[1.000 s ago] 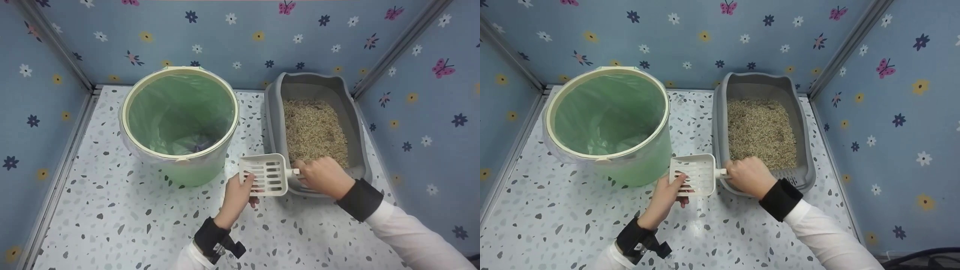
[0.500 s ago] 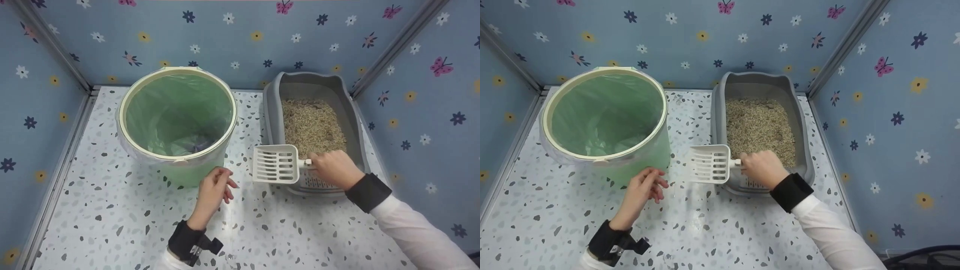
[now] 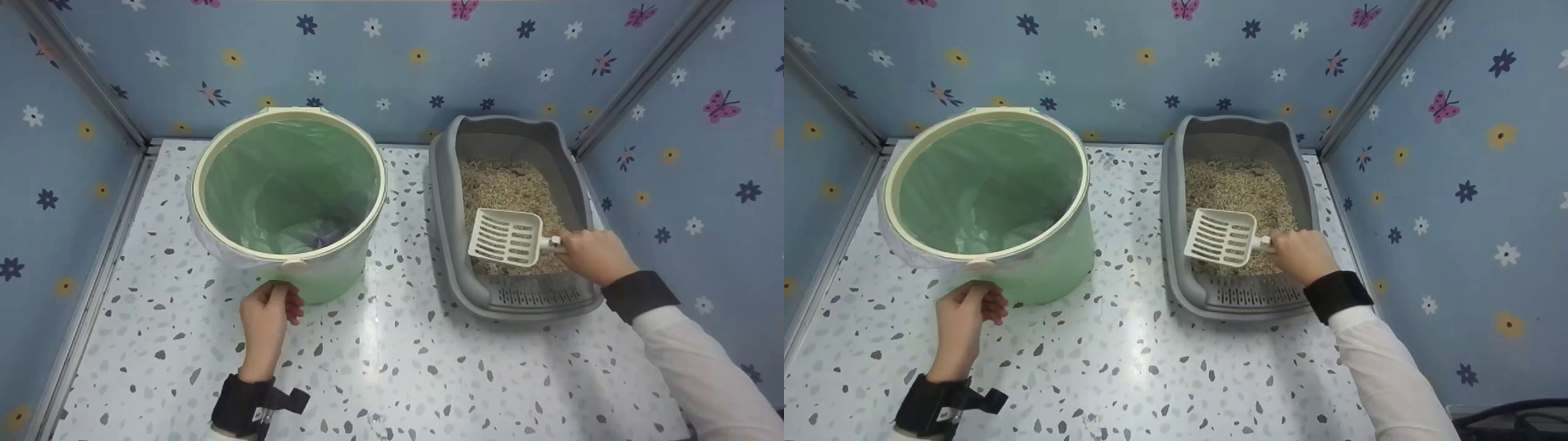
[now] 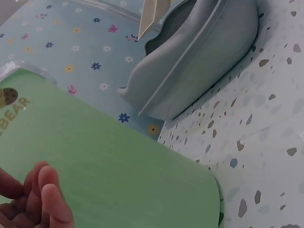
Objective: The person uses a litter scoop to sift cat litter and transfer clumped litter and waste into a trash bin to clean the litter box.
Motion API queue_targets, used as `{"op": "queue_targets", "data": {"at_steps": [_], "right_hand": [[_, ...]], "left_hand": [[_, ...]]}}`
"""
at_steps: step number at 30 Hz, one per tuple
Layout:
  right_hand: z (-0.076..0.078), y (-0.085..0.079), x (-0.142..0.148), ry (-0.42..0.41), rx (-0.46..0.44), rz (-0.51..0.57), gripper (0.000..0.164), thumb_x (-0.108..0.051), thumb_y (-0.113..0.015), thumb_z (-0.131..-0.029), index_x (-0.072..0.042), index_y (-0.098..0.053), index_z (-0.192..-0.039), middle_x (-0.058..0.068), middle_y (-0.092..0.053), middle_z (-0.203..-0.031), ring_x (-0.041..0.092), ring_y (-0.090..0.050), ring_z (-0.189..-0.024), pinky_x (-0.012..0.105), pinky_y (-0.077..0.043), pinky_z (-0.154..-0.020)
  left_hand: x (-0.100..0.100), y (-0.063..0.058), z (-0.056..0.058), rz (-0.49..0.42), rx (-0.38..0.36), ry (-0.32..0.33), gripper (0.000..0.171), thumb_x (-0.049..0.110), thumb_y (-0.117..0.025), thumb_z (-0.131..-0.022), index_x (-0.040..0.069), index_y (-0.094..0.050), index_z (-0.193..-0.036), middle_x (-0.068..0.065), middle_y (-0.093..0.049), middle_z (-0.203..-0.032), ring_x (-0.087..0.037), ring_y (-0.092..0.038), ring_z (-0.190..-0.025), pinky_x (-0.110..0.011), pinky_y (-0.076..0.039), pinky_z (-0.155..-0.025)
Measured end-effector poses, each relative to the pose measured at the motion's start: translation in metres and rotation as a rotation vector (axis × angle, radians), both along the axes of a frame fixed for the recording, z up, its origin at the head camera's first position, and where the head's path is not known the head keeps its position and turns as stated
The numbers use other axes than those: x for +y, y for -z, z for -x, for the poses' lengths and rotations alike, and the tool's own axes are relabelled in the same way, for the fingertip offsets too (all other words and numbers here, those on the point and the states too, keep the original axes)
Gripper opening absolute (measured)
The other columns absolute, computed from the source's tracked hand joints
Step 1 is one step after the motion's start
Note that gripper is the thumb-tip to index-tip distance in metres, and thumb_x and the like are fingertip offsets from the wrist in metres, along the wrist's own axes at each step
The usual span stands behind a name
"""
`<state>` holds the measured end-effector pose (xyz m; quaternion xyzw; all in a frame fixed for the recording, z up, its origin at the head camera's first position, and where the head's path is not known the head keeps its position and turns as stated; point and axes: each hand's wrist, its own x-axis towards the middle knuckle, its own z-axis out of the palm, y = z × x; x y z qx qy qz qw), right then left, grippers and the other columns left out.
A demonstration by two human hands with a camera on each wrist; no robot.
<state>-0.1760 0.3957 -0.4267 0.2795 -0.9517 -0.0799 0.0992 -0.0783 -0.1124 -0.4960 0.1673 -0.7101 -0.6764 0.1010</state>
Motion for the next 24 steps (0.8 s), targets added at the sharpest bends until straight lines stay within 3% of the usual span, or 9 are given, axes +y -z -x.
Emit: {"op": "queue_targets", "data": {"at_steps": [6,10,14,18,21,24], "right_hand": [[0.008,0.004,0.031,0.075,-0.051,-0.032,0.026,-0.015,-0.073,-0.072,-0.005,-0.049,-0.068,0.002,-0.043,-0.048,0.02,-0.04,-0.038,0.042,-0.036,-0.033],[0.013,0.006,0.045,0.1,-0.072,-0.058,0.025,-0.016,-0.07,-0.076,-0.004,-0.051,-0.067,0.005,-0.046,-0.048,0.023,-0.042,-0.038,0.045,-0.037,-0.034],[0.018,0.007,0.056,0.111,-0.094,-0.084,0.018,-0.014,-0.071,-0.074,-0.002,-0.058,-0.072,0.008,-0.049,-0.05,0.026,-0.043,-0.039,0.047,-0.037,-0.036],[0.024,0.01,0.066,0.111,-0.106,-0.106,0.019,-0.011,-0.074,-0.069,-0.003,-0.057,-0.068,0.009,-0.05,-0.049,0.026,-0.042,-0.037,0.049,-0.037,-0.037],[0.026,0.013,0.071,0.099,-0.102,-0.123,0.019,-0.009,-0.074,-0.067,-0.004,-0.056,-0.064,0.007,-0.049,-0.047,0.024,-0.04,-0.036,0.048,-0.037,-0.037],[0.03,0.014,0.071,0.064,-0.094,-0.144,0.016,-0.006,-0.073,-0.066,-0.004,-0.057,-0.062,0.006,-0.049,-0.046,0.022,-0.04,-0.036,0.048,-0.038,-0.037]], "left_hand": [[-0.034,-0.01,0.013,-0.101,0.12,-0.27,0.031,0.009,-0.042,-0.096,-0.01,-0.054,-0.075,-0.006,-0.052,-0.056,-0.015,-0.049,-0.042,-0.024,-0.043,-0.038],[-0.053,-0.032,0.023,-0.145,0.189,-0.356,0.025,0.011,-0.04,-0.098,0.0,-0.052,-0.078,-0.005,-0.05,-0.061,-0.014,-0.047,-0.045,-0.022,-0.041,-0.04],[-0.067,-0.055,0.032,-0.152,0.197,-0.356,0.016,0.013,-0.041,-0.098,0.008,-0.052,-0.087,-0.005,-0.052,-0.07,-0.014,-0.048,-0.048,-0.021,-0.04,-0.04],[-0.079,-0.072,0.044,-0.11,0.125,-0.301,0.01,0.017,-0.041,-0.098,0.012,-0.049,-0.098,-0.004,-0.05,-0.083,-0.012,-0.05,-0.057,-0.019,-0.042,-0.043],[-0.082,-0.083,0.055,-0.028,0.053,-0.259,0.011,0.022,-0.04,-0.098,0.015,-0.046,-0.105,0.001,-0.046,-0.094,-0.01,-0.049,-0.071,-0.02,-0.043,-0.058],[-0.082,-0.092,0.062,0.028,0.02,-0.219,0.023,0.026,-0.039,-0.099,0.015,-0.045,-0.118,0.001,-0.045,-0.113,-0.011,-0.05,-0.092,-0.023,-0.042,-0.078]]}}
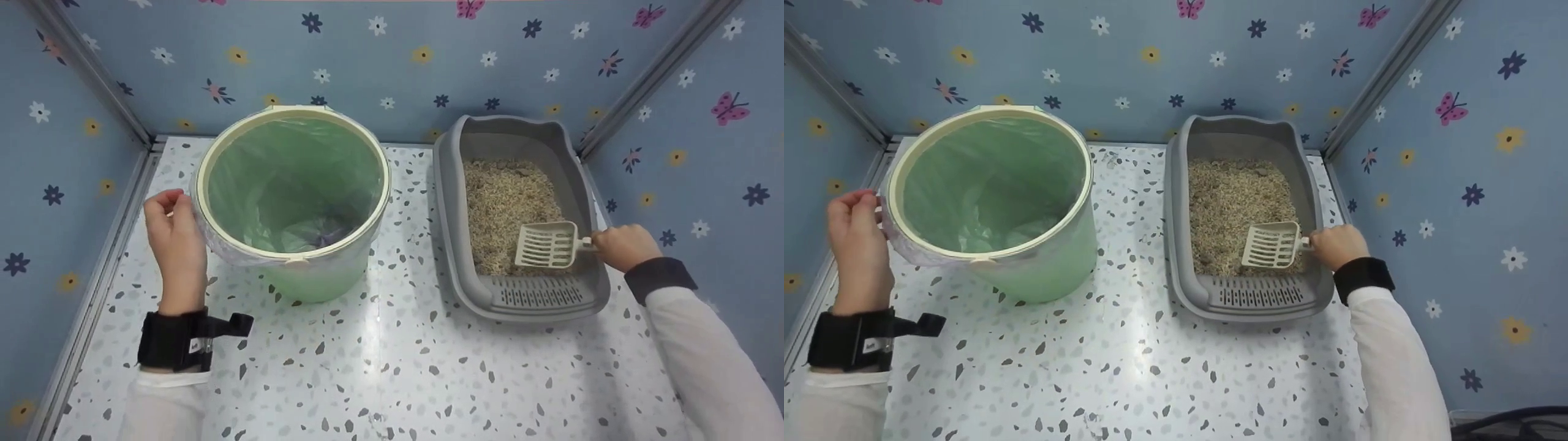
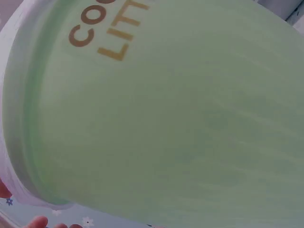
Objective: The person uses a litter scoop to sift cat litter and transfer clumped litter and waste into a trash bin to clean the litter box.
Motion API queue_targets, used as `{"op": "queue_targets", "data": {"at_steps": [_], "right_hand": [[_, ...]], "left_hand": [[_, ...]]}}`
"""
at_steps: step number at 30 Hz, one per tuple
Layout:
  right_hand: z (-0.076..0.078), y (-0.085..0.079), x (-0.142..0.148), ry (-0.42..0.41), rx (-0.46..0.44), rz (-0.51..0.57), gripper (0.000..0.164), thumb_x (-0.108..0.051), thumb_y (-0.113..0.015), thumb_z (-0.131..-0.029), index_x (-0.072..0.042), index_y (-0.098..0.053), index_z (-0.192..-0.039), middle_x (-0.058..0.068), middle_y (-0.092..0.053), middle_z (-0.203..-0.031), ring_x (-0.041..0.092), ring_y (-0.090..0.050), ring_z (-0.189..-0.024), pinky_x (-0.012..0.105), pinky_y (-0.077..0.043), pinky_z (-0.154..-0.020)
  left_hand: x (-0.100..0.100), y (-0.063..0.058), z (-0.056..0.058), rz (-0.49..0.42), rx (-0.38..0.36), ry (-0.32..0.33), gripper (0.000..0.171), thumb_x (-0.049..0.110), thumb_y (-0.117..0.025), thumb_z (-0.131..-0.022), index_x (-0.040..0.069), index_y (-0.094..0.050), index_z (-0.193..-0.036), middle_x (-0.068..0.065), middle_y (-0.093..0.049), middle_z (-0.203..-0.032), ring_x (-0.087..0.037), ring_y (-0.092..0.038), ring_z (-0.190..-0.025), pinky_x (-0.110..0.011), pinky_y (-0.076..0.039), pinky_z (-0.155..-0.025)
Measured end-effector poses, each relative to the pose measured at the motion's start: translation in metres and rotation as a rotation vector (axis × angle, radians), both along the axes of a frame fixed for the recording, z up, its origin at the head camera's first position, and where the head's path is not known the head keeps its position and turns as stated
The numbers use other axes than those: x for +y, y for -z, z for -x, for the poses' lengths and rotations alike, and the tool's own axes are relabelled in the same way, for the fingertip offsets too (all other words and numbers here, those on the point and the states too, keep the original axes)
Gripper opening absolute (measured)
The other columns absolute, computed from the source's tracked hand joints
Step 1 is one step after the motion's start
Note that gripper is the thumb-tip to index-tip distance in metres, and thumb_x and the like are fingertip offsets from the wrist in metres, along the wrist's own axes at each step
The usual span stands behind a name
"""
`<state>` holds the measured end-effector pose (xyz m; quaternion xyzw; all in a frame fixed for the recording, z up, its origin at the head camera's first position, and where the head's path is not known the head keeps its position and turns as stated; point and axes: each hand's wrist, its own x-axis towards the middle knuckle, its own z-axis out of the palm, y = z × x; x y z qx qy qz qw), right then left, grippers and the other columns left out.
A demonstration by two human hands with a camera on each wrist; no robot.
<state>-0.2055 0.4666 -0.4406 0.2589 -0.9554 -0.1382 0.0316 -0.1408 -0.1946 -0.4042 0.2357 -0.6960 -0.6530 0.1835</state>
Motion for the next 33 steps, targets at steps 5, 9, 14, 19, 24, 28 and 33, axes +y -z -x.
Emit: {"op": "queue_targets", "data": {"at_steps": [5,9,14,19,24,28,33], "right_hand": [[0.007,-0.003,-0.013,-0.119,0.084,-0.044,0.022,0.004,-0.068,-0.066,-0.004,-0.051,-0.056,0.007,-0.047,-0.043,0.021,-0.039,-0.034,0.045,-0.038,-0.035],[0.014,-0.007,-0.019,-0.156,0.105,-0.086,0.024,0.005,-0.065,-0.066,-0.006,-0.048,-0.054,0.006,-0.044,-0.042,0.021,-0.039,-0.034,0.044,-0.039,-0.035],[0.021,-0.01,-0.02,-0.129,0.072,-0.125,0.023,0.001,-0.067,-0.068,-0.008,-0.052,-0.054,0.004,-0.043,-0.041,0.019,-0.039,-0.035,0.043,-0.04,-0.036],[0.021,-0.009,-0.017,-0.126,0.058,-0.162,0.025,0.001,-0.07,-0.064,-0.008,-0.05,-0.051,0.004,-0.043,-0.041,0.018,-0.038,-0.035,0.042,-0.041,-0.037],[0.021,-0.003,-0.012,-0.119,0.024,-0.193,0.024,0.004,-0.071,-0.062,-0.007,-0.051,-0.053,0.005,-0.045,-0.042,0.02,-0.041,-0.037,0.044,-0.043,-0.039],[0.022,0.003,-0.012,-0.123,0.013,-0.197,0.024,0.007,-0.068,-0.063,-0.006,-0.05,-0.053,0.007,-0.047,-0.044,0.023,-0.044,-0.038,0.045,-0.044,-0.04],[0.021,0.011,-0.014,-0.114,0.035,-0.189,0.023,0.006,-0.065,-0.063,-0.006,-0.05,-0.051,0.008,-0.049,-0.043,0.024,-0.046,-0.039,0.045,-0.044,-0.041]], "left_hand": [[0.002,-0.014,0.006,-0.044,-0.009,0.146,0.054,0.029,-0.037,-0.1,0.013,-0.023,-0.149,-0.006,-0.025,-0.152,-0.014,-0.031,-0.135,-0.027,-0.029,-0.11],[0.004,-0.018,0.011,-0.075,-0.037,0.221,0.061,0.024,-0.037,-0.099,0.016,-0.009,-0.153,0.0,-0.009,-0.159,-0.01,-0.013,-0.143,-0.027,-0.019,-0.115],[0.005,-0.014,0.017,-0.083,-0.061,0.222,0.06,0.013,-0.032,-0.098,0.017,-0.006,-0.153,0.003,-0.004,-0.159,-0.009,-0.011,-0.143,-0.029,-0.022,-0.114],[0.004,-0.008,0.02,-0.09,-0.06,0.216,0.062,0.003,-0.026,-0.095,0.021,-0.011,-0.153,0.005,-0.006,-0.159,-0.013,-0.015,-0.143,-0.037,-0.026,-0.113],[0.006,-0.004,0.02,-0.164,-0.005,0.208,0.062,0.001,-0.024,-0.094,0.018,-0.015,-0.152,0.0,-0.016,-0.157,-0.018,-0.025,-0.141,-0.039,-0.03,-0.111],[0.01,-0.002,0.022,-0.213,0.041,0.187,0.058,0.001,-0.025,-0.095,0.014,-0.018,-0.152,-0.003,-0.022,-0.156,-0.019,-0.031,-0.138,-0.036,-0.034,-0.109],[0.013,0.0,0.022,-0.228,0.06,0.174,0.058,0.001,-0.024,-0.095,0.014,-0.02,-0.151,-0.004,-0.025,-0.155,-0.021,-0.033,-0.137,-0.037,-0.035,-0.109]]}}
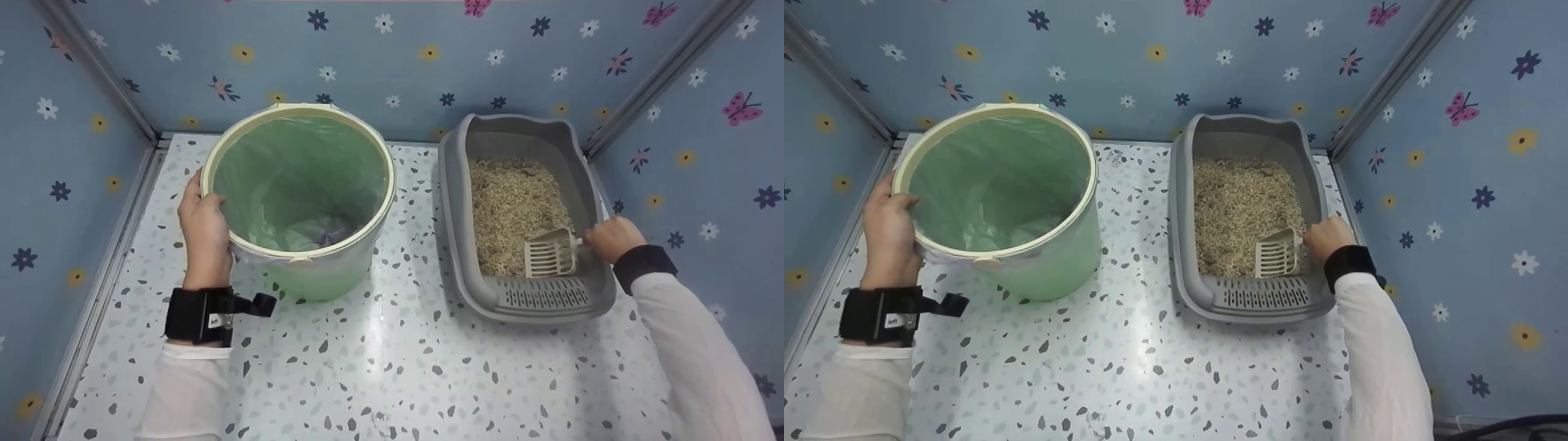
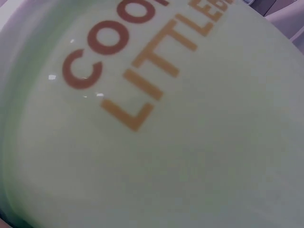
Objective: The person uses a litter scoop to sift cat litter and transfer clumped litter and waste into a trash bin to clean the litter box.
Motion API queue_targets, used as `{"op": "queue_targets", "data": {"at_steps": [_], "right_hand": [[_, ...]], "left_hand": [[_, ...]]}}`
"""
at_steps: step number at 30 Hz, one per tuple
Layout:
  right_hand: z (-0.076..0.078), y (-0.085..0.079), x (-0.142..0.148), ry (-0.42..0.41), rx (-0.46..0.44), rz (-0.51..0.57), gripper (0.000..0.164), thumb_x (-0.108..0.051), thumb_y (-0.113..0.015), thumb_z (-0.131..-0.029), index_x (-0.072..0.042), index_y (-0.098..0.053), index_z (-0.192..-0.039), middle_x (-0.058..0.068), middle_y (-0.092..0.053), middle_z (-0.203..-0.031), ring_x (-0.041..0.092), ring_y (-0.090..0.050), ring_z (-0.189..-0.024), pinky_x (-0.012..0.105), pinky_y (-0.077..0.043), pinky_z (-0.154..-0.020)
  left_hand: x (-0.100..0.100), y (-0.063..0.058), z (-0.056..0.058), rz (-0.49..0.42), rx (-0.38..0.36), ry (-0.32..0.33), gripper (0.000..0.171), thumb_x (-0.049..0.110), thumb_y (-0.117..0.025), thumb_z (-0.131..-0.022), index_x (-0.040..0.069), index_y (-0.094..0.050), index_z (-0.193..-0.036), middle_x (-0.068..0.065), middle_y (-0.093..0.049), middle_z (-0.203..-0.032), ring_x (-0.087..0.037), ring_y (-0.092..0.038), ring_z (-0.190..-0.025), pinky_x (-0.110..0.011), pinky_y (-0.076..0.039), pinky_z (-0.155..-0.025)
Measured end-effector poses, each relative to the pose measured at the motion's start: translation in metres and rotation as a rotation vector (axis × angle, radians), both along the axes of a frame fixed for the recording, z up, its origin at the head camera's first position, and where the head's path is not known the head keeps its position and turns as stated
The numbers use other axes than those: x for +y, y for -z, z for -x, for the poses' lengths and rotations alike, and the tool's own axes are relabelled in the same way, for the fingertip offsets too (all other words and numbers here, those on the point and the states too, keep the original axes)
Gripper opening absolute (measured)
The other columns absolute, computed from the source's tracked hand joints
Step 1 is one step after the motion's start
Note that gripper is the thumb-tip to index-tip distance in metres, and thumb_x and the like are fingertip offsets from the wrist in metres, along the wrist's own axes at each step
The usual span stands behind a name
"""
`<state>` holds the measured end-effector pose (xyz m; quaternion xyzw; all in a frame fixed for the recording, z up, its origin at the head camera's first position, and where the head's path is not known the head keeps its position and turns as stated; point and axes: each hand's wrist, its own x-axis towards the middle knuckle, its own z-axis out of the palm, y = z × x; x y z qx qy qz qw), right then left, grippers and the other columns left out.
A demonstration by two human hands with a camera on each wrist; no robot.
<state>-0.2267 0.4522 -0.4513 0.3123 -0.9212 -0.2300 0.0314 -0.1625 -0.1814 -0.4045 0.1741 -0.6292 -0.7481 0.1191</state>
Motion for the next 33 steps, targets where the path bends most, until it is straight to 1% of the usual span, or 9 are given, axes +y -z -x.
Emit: {"op": "queue_targets", "data": {"at_steps": [5,10,12,16,20,25,28,29,33], "right_hand": [[-0.004,0.01,-0.004,0.035,0.01,0.05,0.021,0.005,-0.064,-0.064,-0.005,-0.052,-0.05,0.01,-0.051,-0.042,0.025,-0.047,-0.038,0.045,-0.044,-0.04],[-0.009,0.024,-0.006,0.047,0.015,0.081,0.02,0.007,-0.064,-0.065,-0.005,-0.055,-0.052,0.011,-0.052,-0.044,0.026,-0.048,-0.038,0.046,-0.044,-0.04],[-0.01,0.032,-0.008,0.055,0.009,0.103,0.019,0.005,-0.065,-0.065,-0.005,-0.055,-0.053,0.011,-0.052,-0.044,0.026,-0.048,-0.038,0.046,-0.043,-0.039],[-0.012,0.046,-0.014,0.085,-0.012,0.14,0.024,-0.001,-0.068,-0.068,-0.005,-0.051,-0.052,0.009,-0.051,-0.044,0.026,-0.047,-0.037,0.046,-0.042,-0.038],[-0.012,0.059,-0.027,0.105,-0.04,0.15,0.025,-0.002,-0.066,-0.071,-0.005,-0.049,-0.053,0.009,-0.051,-0.045,0.026,-0.048,-0.039,0.047,-0.043,-0.039],[-0.012,0.072,-0.05,0.111,-0.06,0.202,0.015,-0.004,-0.067,-0.074,-0.003,-0.057,-0.063,0.011,-0.056,-0.05,0.028,-0.05,-0.041,0.047,-0.044,-0.04],[-0.011,0.076,-0.064,0.126,-0.085,0.233,0.013,-0.007,-0.068,-0.075,-0.003,-0.058,-0.067,0.012,-0.057,-0.052,0.03,-0.051,-0.042,0.047,-0.044,-0.04],[-0.011,0.078,-0.067,0.128,-0.089,0.237,0.014,-0.007,-0.067,-0.076,-0.002,-0.058,-0.066,0.013,-0.057,-0.052,0.03,-0.051,-0.043,0.047,-0.044,-0.04],[-0.007,0.079,-0.078,0.148,-0.116,0.239,0.012,-0.002,-0.063,-0.078,0.0,-0.057,-0.067,0.015,-0.057,-0.054,0.031,-0.053,-0.044,0.048,-0.045,-0.041]], "left_hand": [[0.002,0.003,0.0,0.037,0.003,-0.017,0.059,0.001,-0.023,-0.093,0.016,-0.023,-0.151,-0.003,-0.027,-0.154,-0.022,-0.035,-0.136,-0.04,-0.035,-0.108],[0.003,0.004,0.001,0.069,0.01,-0.035,0.059,0.0,-0.024,-0.092,0.014,-0.026,-0.15,-0.004,-0.03,-0.153,-0.02,-0.036,-0.136,-0.039,-0.035,-0.108],[0.003,0.004,0.001,0.073,0.013,-0.038,0.059,0.0,-0.024,-0.092,0.014,-0.027,-0.149,-0.004,-0.031,-0.152,-0.019,-0.036,-0.136,-0.038,-0.035,-0.108],[0.002,0.003,0.0,0.05,0.013,-0.035,0.059,-0.001,-0.023,-0.092,0.015,-0.026,-0.15,-0.004,-0.03,-0.153,-0.019,-0.035,-0.136,-0.037,-0.035,-0.108],[0.001,0.002,0.001,0.041,-0.005,-0.037,0.06,-0.001,-0.024,-0.092,0.015,-0.026,-0.15,-0.003,-0.03,-0.153,-0.019,-0.035,-0.136,-0.035,-0.036,-0.108],[0.0,0.001,0.002,0.054,-0.023,-0.044,0.06,-0.001,-0.024,-0.092,0.015,-0.028,-0.149,-0.002,-0.031,-0.152,-0.018,-0.035,-0.136,-0.035,-0.036,-0.108],[0.001,0.002,0.002,0.054,-0.017,-0.042,0.06,-0.001,-0.024,-0.092,0.016,-0.029,-0.149,-0.002,-0.031,-0.152,-0.018,-0.035,-0.136,-0.035,-0.035,-0.108],[0.001,0.002,0.002,0.057,-0.011,-0.042,0.06,-0.001,-0.024,-0.092,0.015,-0.029,-0.149,-0.002,-0.032,-0.152,-0.018,-0.036,-0.136,-0.036,-0.036,-0.108],[0.001,0.001,0.002,0.056,-0.019,-0.053,0.061,-0.002,-0.023,-0.091,0.016,-0.029,-0.149,-0.002,-0.031,-0.152,-0.018,-0.035,-0.136,-0.036,-0.036,-0.108]]}}
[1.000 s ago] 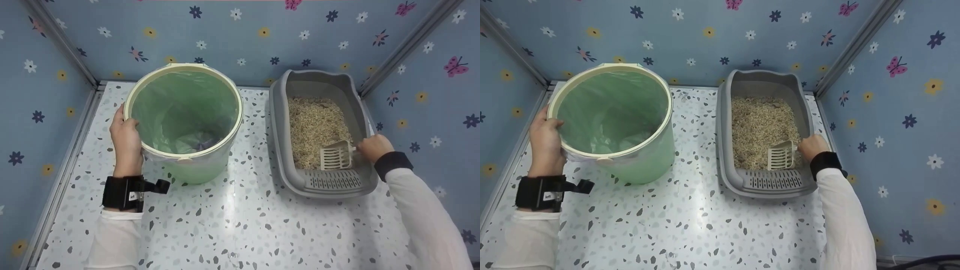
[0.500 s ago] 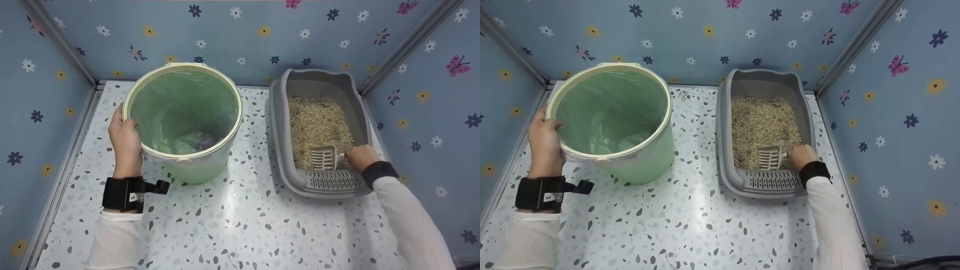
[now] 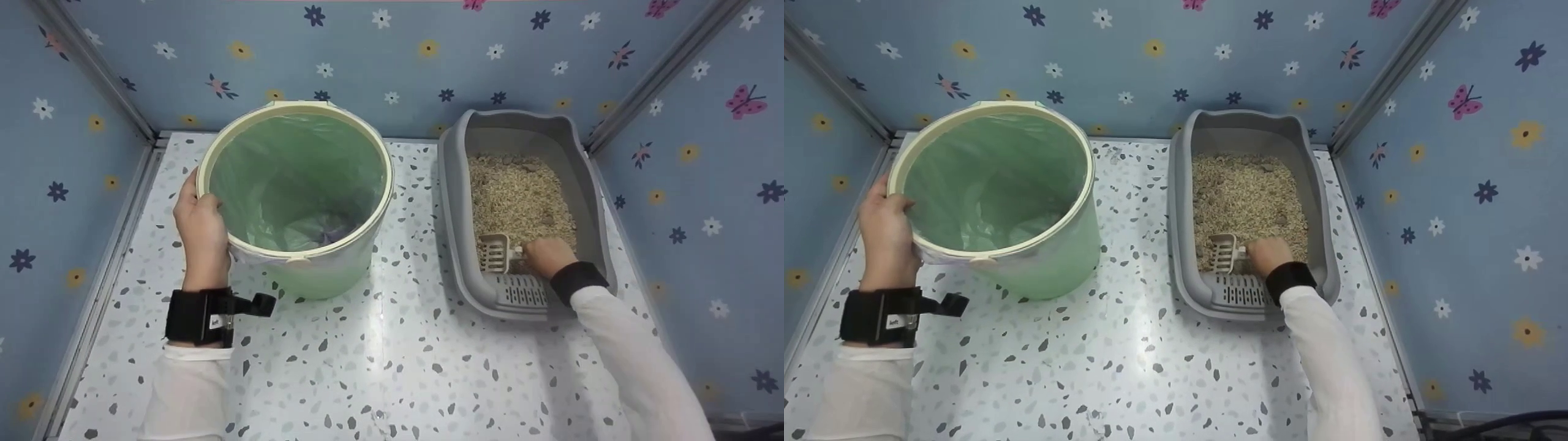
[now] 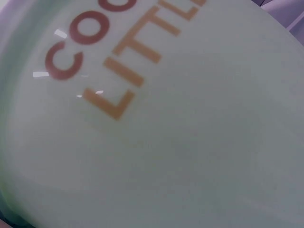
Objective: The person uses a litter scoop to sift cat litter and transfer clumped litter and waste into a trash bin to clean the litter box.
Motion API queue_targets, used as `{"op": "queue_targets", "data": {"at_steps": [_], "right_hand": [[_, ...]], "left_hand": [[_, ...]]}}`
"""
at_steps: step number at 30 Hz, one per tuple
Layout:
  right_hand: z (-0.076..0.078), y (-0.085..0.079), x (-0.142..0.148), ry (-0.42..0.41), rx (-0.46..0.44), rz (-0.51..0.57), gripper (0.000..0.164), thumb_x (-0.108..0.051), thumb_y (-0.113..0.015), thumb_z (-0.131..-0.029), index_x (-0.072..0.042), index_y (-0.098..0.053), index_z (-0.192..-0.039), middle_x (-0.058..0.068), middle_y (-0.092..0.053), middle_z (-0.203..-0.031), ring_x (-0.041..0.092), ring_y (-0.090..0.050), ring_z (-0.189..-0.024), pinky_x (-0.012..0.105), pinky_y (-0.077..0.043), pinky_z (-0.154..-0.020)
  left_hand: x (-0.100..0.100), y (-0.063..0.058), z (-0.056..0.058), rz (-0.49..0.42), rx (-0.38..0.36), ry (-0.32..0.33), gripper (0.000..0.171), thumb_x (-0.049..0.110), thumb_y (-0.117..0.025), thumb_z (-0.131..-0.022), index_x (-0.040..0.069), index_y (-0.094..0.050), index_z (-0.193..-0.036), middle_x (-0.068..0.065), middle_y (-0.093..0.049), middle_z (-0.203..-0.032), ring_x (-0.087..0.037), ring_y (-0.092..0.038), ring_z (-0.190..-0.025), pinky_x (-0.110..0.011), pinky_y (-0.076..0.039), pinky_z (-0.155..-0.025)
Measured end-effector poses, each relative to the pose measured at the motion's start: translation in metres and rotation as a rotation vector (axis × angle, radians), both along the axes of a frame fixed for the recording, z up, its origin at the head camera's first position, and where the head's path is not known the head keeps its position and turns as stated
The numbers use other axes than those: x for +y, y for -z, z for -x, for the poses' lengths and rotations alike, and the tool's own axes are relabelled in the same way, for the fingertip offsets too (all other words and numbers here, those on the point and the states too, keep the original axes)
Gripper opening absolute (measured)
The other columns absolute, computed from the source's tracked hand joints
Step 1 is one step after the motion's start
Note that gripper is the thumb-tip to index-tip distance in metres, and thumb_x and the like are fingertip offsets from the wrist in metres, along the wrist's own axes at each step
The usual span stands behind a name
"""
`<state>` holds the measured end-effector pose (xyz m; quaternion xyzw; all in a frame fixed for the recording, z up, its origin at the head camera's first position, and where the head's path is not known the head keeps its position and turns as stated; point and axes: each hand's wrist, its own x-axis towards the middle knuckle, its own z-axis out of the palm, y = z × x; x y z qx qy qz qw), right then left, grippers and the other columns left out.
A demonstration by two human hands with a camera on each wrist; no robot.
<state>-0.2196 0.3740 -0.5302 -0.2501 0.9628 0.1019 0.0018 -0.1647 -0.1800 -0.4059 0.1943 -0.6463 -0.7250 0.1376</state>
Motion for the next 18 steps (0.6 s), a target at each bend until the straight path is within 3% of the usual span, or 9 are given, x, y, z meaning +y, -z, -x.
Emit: {"op": "queue_targets", "data": {"at_steps": [9,18], "right_hand": [[0.0042,0.0041,0.0024,0.06,-0.1,0.056,0.002,0.0,-0.062,-0.077,0.0,-0.062,-0.076,0.016,-0.063,-0.062,0.033,-0.058,-0.051,0.049,-0.048,-0.046],[-0.0003,0.0059,0.0074,0.116,-0.133,0.155,0.01,-0.009,-0.067,-0.082,-0.001,-0.066,-0.088,0.017,-0.067,-0.069,0.033,-0.061,-0.057,0.049,-0.051,-0.052]], "left_hand": [[0.0006,-0.0003,-0.0003,-0.004,0.012,-0.002,0.06,-0.002,-0.024,-0.092,0.016,-0.029,-0.149,-0.002,-0.033,-0.151,-0.019,-0.038,-0.134,-0.037,-0.037,-0.107],[-0.0004,0.0012,-0.002,-0.009,0.016,0.009,0.06,-0.001,-0.024,-0.092,0.017,-0.028,-0.149,-0.002,-0.032,-0.151,-0.021,-0.039,-0.134,-0.038,-0.039,-0.105]]}}
